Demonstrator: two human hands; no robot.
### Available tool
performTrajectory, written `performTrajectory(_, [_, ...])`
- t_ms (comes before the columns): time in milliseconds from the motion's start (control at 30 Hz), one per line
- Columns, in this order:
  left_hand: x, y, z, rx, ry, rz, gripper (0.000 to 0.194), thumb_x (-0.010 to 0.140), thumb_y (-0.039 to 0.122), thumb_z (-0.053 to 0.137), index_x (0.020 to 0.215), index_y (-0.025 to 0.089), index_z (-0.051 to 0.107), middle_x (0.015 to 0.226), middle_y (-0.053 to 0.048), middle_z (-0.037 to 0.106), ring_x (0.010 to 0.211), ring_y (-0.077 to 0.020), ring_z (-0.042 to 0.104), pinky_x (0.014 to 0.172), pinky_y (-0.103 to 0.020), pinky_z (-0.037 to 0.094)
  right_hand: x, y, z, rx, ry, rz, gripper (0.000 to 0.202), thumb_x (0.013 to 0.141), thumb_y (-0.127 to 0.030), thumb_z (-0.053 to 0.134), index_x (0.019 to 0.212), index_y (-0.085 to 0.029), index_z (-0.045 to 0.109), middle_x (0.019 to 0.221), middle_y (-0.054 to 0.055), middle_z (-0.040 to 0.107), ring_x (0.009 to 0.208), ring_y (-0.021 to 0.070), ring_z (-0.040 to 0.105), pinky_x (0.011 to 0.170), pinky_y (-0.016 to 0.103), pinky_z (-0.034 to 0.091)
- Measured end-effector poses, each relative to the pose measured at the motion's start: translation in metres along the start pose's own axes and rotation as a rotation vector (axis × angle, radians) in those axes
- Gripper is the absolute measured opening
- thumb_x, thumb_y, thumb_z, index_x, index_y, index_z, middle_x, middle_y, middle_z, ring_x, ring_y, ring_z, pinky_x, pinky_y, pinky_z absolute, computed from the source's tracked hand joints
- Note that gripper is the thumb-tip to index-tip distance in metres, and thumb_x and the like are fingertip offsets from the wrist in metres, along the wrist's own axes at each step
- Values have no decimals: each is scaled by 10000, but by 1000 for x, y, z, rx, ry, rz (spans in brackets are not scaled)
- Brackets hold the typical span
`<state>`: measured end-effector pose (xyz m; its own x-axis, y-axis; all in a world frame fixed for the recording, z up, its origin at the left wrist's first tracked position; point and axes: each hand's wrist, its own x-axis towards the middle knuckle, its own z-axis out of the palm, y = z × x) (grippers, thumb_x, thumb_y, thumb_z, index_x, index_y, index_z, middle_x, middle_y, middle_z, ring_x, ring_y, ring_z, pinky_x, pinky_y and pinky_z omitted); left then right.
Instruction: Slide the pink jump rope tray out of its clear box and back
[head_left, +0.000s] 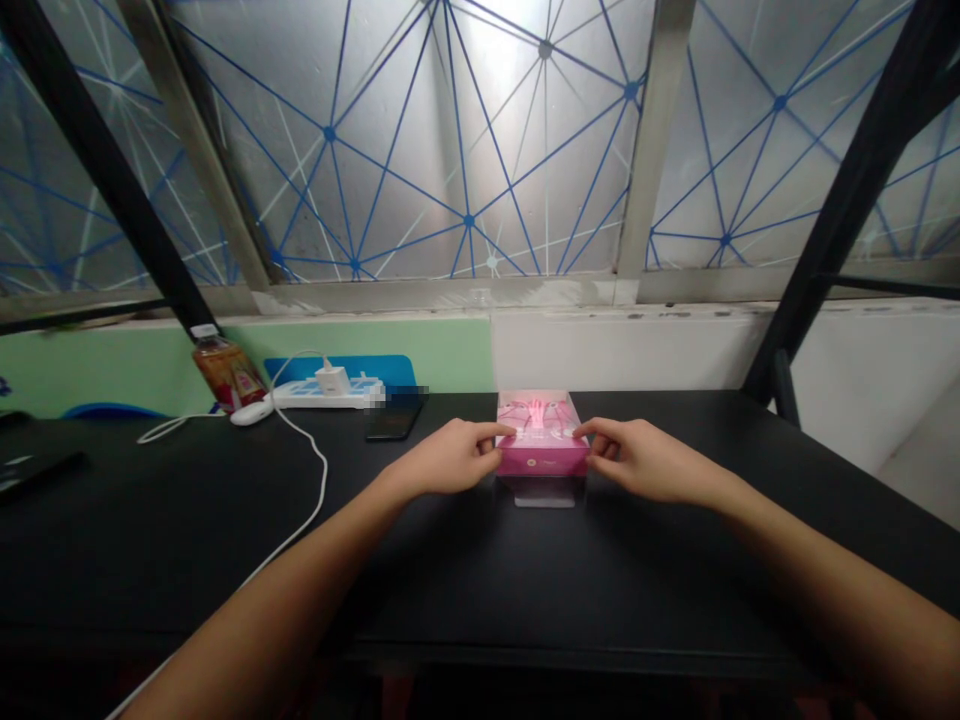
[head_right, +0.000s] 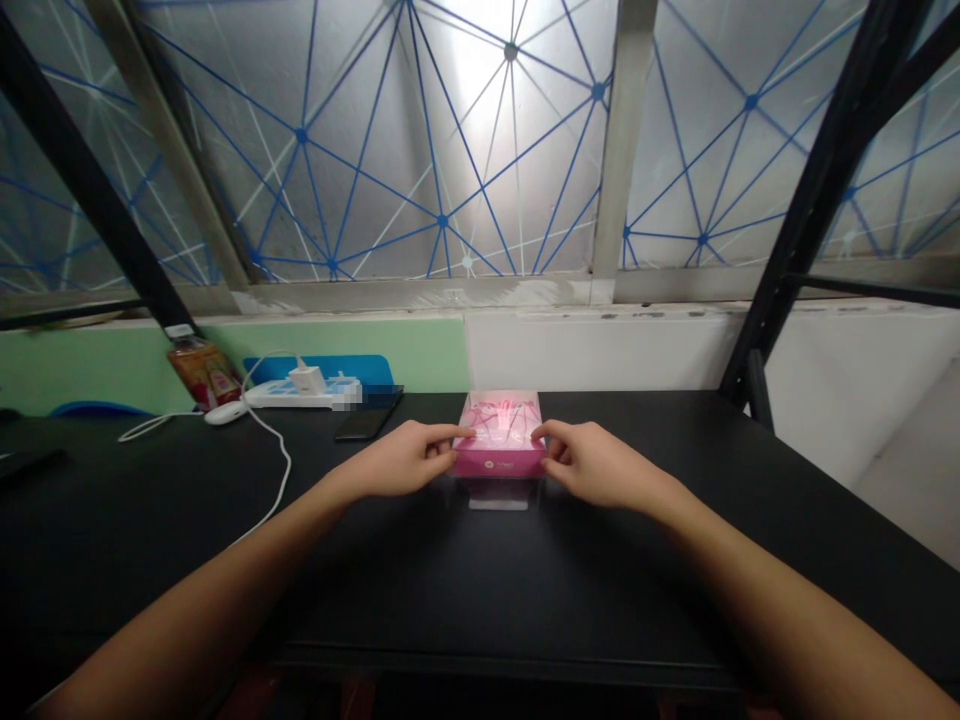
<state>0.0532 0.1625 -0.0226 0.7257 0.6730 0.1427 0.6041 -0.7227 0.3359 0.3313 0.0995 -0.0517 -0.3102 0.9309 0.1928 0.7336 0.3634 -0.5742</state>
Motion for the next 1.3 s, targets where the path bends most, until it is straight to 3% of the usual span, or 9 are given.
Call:
performTrajectory(100, [0, -1, -1, -47, -23, 0, 444, 865, 251, 492, 1291, 173, 592, 743, -1, 688, 629, -132, 598, 626, -213, 409, 1, 1, -1, -19, -2, -11, 303, 849, -280, 565, 1139, -199, 602, 794, 36, 701, 677, 187, 641, 624, 292, 468])
performTrajectory(233, [1, -1, 0, 0, 10, 12, 418, 869, 266, 496, 1257, 177, 626, 719, -7, 681, 617, -133, 587, 601, -210, 392, 2, 3, 4, -233, 118, -57, 240, 849, -292, 573, 1075, -223, 617, 777, 28, 662, 664, 194, 608, 587, 295, 439])
performTrajectory(433, [2, 1, 1, 50, 39, 41, 400, 881, 289, 489, 1232, 174, 642, 695, -9, 663, 590, -126, 553, 595, -212, 380, -2, -5, 8, -455, 240, -205, 194, 864, -231, 542, 1042, -209, 618, 1023, 100, 579, 902, 240, 588, 761, 367, 496])
performTrajectory(667, [3, 0, 1, 51, 38, 40, 400, 885, 287, 491, 1240, 180, 639, 698, -1, 664, 575, -123, 546, 610, -217, 376, 0, -12, 11, -454, 158, -448, 211, 850, -80, 483, 944, -189, 637, 1224, 128, 533, 1121, 268, 518, 897, 438, 485])
performTrajectory(867, [3, 3, -1, 60, 33, 30, 390, 877, 259, 501, 1230, 181, 647, 692, -2, 657, 580, -118, 550, 577, -203, 366, -4, -17, 13, -491, 111, -436, 208, 862, -240, 587, 1052, -206, 663, 1268, 126, 543, 1164, 300, 506, 966, 490, 456])
performTrajectory(1000, [3, 3, -1, 41, 35, 35, 388, 877, 263, 505, 1226, 175, 649, 693, -6, 653, 576, -115, 542, 556, -198, 360, -6, -18, 12, -506, 82, -417, 339, 808, -374, 672, 1092, -189, 663, 1293, 152, 524, 1190, 330, 480, 983, 499, 446])
performTrajectory(1133, [4, 2, 0, 29, 31, 30, 388, 878, 268, 502, 1227, 179, 649, 671, 0, 644, 571, -117, 551, 562, -202, 368, -6, -19, 13, -498, 84, -420, 394, 778, -377, 701, 1123, -193, 648, 1292, 157, 523, 1187, 342, 478, 963, 509, 458])
performTrajectory(1300, [4, 1, 1, 46, 41, 42, 385, 879, 271, 496, 1220, 181, 650, 699, -6, 664, 594, -124, 568, 588, -209, 382, -7, -22, 11, -528, 83, -422, 271, 823, -366, 654, 1028, -189, 644, 1248, 149, 540, 1169, 328, 497, 946, 480, 478])
